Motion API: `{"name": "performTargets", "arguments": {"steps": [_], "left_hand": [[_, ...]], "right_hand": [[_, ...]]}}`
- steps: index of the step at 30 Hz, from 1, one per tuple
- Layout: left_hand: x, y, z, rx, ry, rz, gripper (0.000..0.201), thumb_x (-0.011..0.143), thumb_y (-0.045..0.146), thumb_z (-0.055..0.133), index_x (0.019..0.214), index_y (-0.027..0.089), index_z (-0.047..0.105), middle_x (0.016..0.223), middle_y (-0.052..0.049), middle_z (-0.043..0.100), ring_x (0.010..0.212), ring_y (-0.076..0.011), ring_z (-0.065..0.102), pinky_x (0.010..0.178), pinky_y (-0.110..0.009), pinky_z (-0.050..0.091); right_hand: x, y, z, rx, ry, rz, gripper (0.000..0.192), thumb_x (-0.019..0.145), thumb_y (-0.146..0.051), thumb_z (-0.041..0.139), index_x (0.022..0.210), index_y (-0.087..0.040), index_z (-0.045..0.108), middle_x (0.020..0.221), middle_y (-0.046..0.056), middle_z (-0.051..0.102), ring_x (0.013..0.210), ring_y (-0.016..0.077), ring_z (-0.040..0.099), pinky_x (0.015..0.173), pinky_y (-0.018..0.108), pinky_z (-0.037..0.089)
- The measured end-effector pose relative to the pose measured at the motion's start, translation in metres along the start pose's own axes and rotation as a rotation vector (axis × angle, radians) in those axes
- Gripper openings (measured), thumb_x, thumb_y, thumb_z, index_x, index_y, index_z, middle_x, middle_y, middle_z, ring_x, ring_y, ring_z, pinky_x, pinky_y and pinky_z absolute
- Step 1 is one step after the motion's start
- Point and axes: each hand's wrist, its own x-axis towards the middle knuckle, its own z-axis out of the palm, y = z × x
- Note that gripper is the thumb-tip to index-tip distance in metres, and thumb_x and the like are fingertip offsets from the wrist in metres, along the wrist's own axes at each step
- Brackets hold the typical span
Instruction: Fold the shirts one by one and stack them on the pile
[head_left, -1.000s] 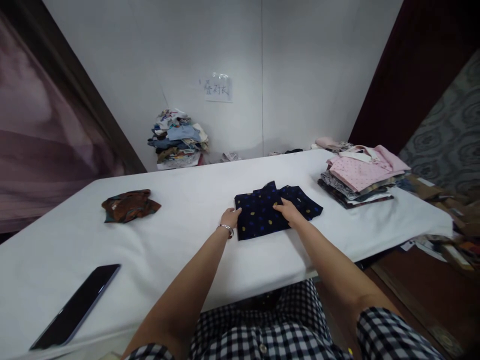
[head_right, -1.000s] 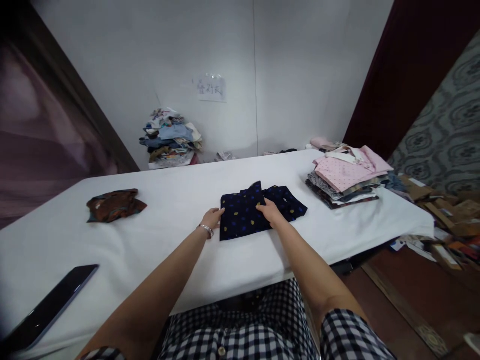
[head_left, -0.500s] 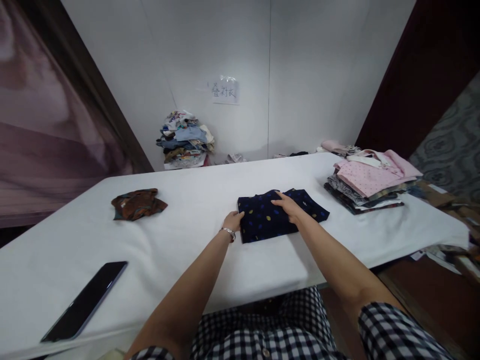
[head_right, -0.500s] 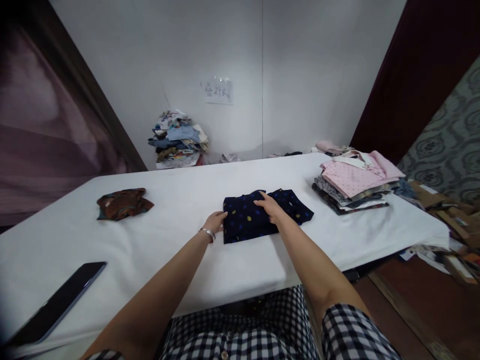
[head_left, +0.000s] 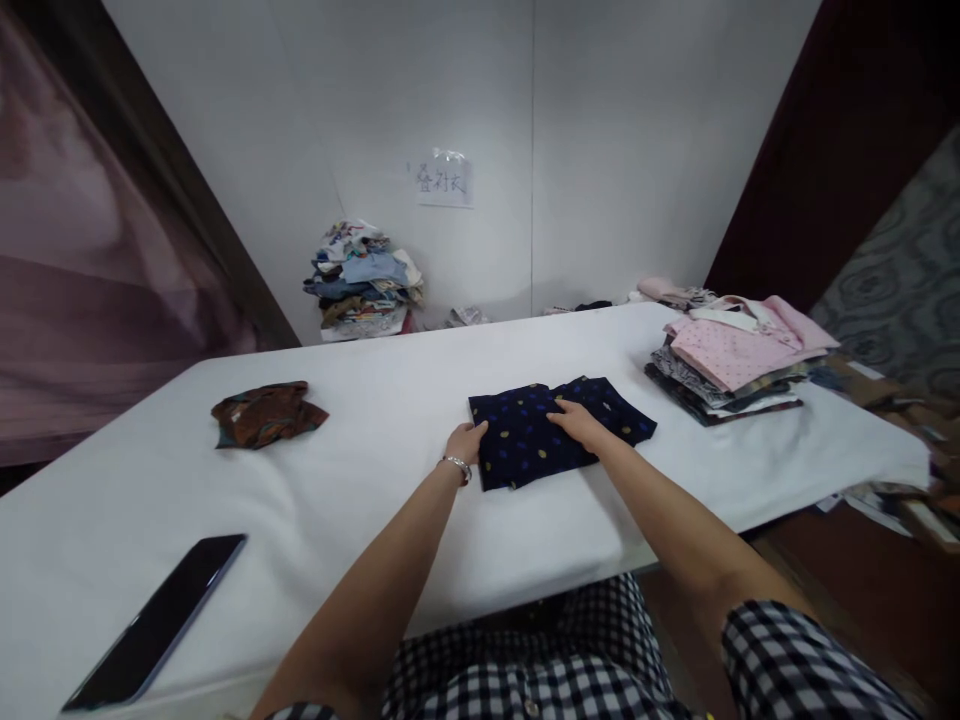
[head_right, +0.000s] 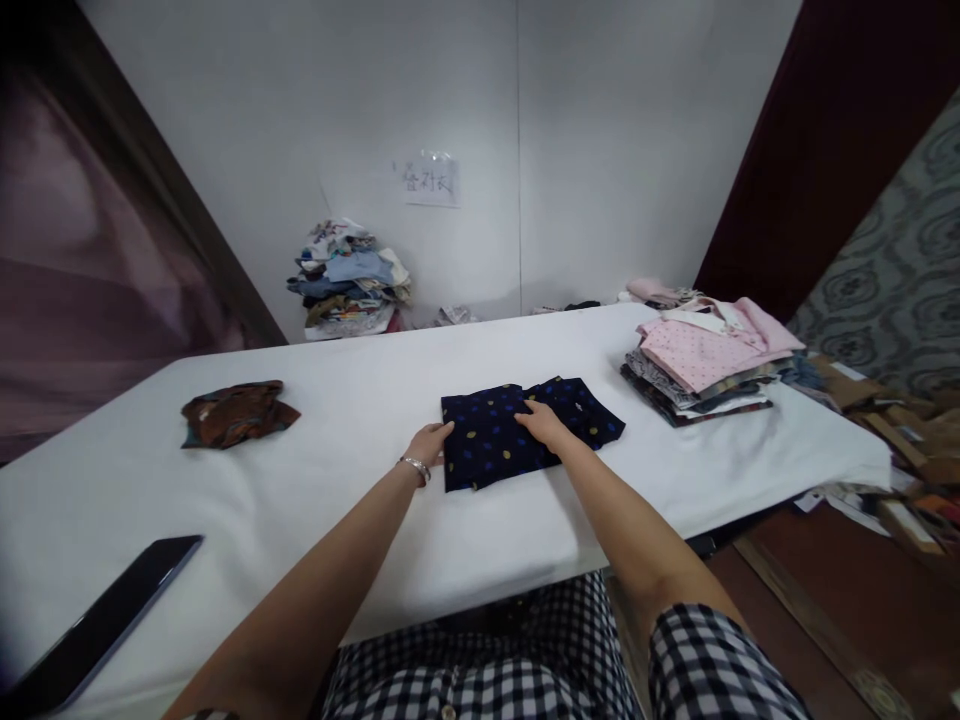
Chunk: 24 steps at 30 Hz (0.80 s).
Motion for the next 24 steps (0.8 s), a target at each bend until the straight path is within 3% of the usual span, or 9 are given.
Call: {"name": "performTargets", "arguments": {"steps": [3, 8, 13, 16, 19, 22, 24], "left_hand": [[0.002, 0.003, 0.003, 0.032, -0.014, 0.000, 0.048, 0.068, 0.046, 0.074, 0.101, 0.012, 0.064, 0.091, -0.013, 0.071, 0.084, -0.0232, 0.066, 0.063, -0.028, 0.053], [0.006, 0.008, 0.012, 0.075, -0.056, 0.006, 0.039, 0.064, 0.039, 0.078, 0.090, 0.013, 0.067, 0.085, -0.013, 0.072, 0.082, -0.0260, 0.068, 0.065, -0.031, 0.055], [0.002, 0.008, 0.013, 0.092, -0.070, 0.017, 0.030, 0.071, 0.025, 0.072, 0.098, 0.014, 0.065, 0.095, -0.011, 0.072, 0.084, -0.0225, 0.069, 0.070, -0.029, 0.055], [-0.002, 0.008, 0.001, 0.120, -0.125, -0.017, 0.035, 0.073, 0.028, 0.070, 0.104, 0.014, 0.063, 0.093, -0.011, 0.073, 0.081, -0.0233, 0.069, 0.066, -0.031, 0.056], [0.004, 0.016, -0.016, 0.293, -0.089, 0.003, 0.055, 0.074, 0.039, 0.069, 0.120, 0.012, 0.055, 0.097, -0.015, 0.071, 0.086, -0.0286, 0.068, 0.069, -0.037, 0.055], [0.022, 0.033, -0.020, 0.639, 0.019, 0.268, 0.064, 0.079, 0.048, 0.060, 0.130, 0.012, 0.047, 0.123, -0.018, 0.061, 0.112, -0.0312, 0.059, 0.091, -0.041, 0.048], [0.036, 0.045, -0.007, 0.815, -0.009, 0.491, 0.062, 0.081, 0.048, 0.056, 0.131, 0.012, 0.047, 0.137, -0.017, 0.050, 0.126, -0.0300, 0.047, 0.104, -0.039, 0.037]], "right_hand": [[0.003, -0.004, 0.004, -0.156, 0.028, -0.089, 0.051, 0.082, -0.030, 0.060, 0.131, -0.019, 0.053, 0.132, 0.010, 0.056, 0.121, 0.0271, 0.051, 0.103, 0.040, 0.038], [0.003, -0.006, 0.007, -0.283, 0.058, -0.088, 0.047, 0.077, -0.029, 0.066, 0.121, -0.013, 0.061, 0.125, 0.014, 0.059, 0.119, 0.0296, 0.052, 0.102, 0.037, 0.037], [-0.026, -0.002, 0.001, -0.311, 0.142, -0.139, 0.055, 0.078, -0.033, 0.064, 0.130, -0.018, 0.052, 0.111, 0.011, 0.065, 0.108, 0.0274, 0.058, 0.095, 0.039, 0.042], [-0.060, 0.010, -0.011, -0.115, 0.213, -0.060, 0.042, 0.079, -0.032, 0.063, 0.119, -0.021, 0.057, 0.090, 0.006, 0.067, 0.079, 0.0215, 0.065, 0.075, 0.036, 0.052], [-0.096, 0.021, -0.024, 0.268, 0.114, 0.189, 0.028, 0.081, -0.033, 0.062, 0.104, -0.017, 0.057, 0.088, 0.008, 0.066, 0.062, 0.0184, 0.064, 0.056, 0.034, 0.053], [-0.120, 0.023, -0.030, 0.567, 0.016, 0.324, 0.024, 0.081, -0.032, 0.065, 0.095, -0.015, 0.055, 0.100, 0.013, 0.065, 0.074, 0.0216, 0.068, 0.059, 0.036, 0.056], [-0.128, 0.019, -0.027, 0.712, -0.039, 0.359, 0.024, 0.082, -0.031, 0.066, 0.094, -0.013, 0.056, 0.106, 0.015, 0.064, 0.086, 0.0232, 0.068, 0.066, 0.036, 0.058]]}}
